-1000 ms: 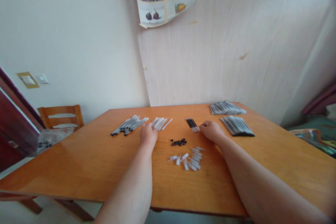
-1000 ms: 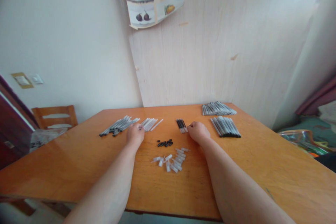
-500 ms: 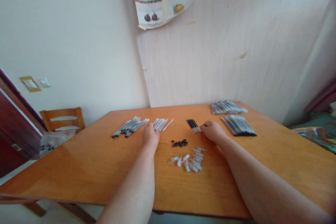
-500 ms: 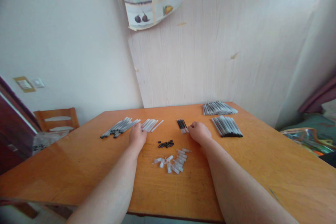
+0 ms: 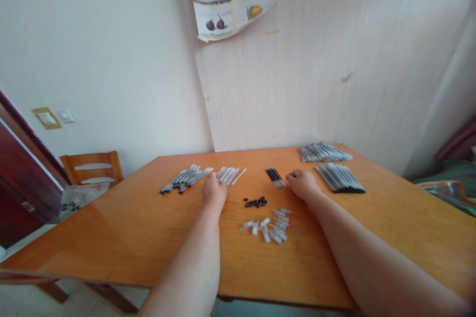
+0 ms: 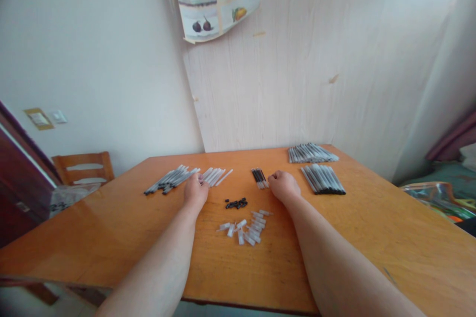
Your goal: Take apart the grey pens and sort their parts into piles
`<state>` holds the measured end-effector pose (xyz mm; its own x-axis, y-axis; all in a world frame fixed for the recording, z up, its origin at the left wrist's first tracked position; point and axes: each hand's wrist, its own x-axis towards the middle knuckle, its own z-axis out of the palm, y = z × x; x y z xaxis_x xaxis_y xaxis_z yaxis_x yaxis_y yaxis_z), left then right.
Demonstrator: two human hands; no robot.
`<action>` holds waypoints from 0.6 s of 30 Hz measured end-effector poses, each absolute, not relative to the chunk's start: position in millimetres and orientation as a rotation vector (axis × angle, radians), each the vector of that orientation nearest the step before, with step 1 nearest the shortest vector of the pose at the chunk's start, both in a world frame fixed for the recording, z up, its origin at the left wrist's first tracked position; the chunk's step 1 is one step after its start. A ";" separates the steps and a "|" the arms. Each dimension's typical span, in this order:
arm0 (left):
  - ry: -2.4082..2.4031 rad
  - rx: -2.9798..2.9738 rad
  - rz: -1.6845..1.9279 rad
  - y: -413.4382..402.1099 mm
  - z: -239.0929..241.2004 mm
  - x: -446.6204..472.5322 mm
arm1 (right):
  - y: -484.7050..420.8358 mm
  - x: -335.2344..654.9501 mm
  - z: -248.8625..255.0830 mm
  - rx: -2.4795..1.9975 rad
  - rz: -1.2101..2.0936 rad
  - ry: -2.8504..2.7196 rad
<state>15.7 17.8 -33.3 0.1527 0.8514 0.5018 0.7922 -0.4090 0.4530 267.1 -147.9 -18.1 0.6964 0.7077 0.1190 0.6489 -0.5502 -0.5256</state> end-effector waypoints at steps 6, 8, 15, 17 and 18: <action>1.700 2.238 1.239 20.5 -36.4 11.4 | -145.6 265.5 -21.3 -2.332 0.106 -0.993; 1.742 2.188 1.261 20.7 -36.7 9.9 | -145.2 265.1 -21.3 -2.338 0.114 -1.002; 1.894 2.071 1.262 13.5 -31.0 5.9 | -143.9 266.5 -22.2 -2.348 0.114 -1.008; 1.939 2.019 1.248 9.0 -28.3 5.7 | -143.5 267.2 -23.5 -2.337 0.115 -1.013; 1.959 1.992 1.240 6.9 -26.9 5.9 | -143.3 267.4 -24.0 -2.333 0.118 -1.010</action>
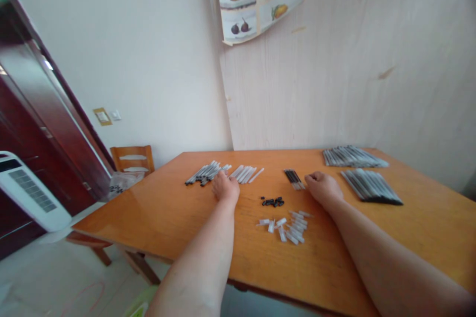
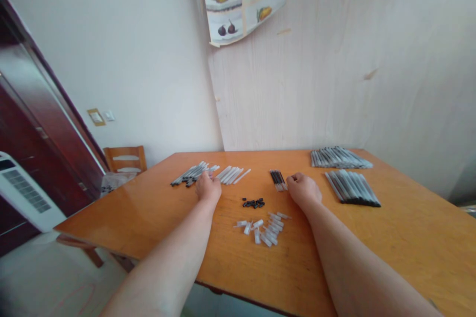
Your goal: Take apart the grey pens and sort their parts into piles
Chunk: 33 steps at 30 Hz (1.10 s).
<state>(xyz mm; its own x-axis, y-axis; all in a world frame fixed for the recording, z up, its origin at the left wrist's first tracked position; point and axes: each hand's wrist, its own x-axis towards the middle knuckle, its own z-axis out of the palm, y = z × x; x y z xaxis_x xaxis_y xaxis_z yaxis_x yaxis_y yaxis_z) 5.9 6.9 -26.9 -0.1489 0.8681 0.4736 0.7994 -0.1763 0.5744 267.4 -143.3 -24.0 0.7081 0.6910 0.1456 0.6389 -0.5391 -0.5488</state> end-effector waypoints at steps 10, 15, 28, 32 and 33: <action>2.121 2.027 1.111 20.3 -19.2 -12.3 | -142.2 267.6 -24.6 -2.345 0.148 -1.004; 2.170 2.275 1.068 43.8 -20.8 -51.4 | -137.8 272.1 -29.8 -2.351 0.153 -1.034; 2.223 2.326 0.646 100.6 -7.8 -88.6 | -137.9 270.1 -29.4 -2.388 0.141 -0.994; 2.181 2.307 0.602 116.7 -9.4 -86.9 | -139.1 268.8 -27.6 -2.389 0.141 -0.993; 2.159 2.304 0.618 120.2 -10.2 -86.1 | -139.2 268.9 -27.9 -2.386 0.140 -1.000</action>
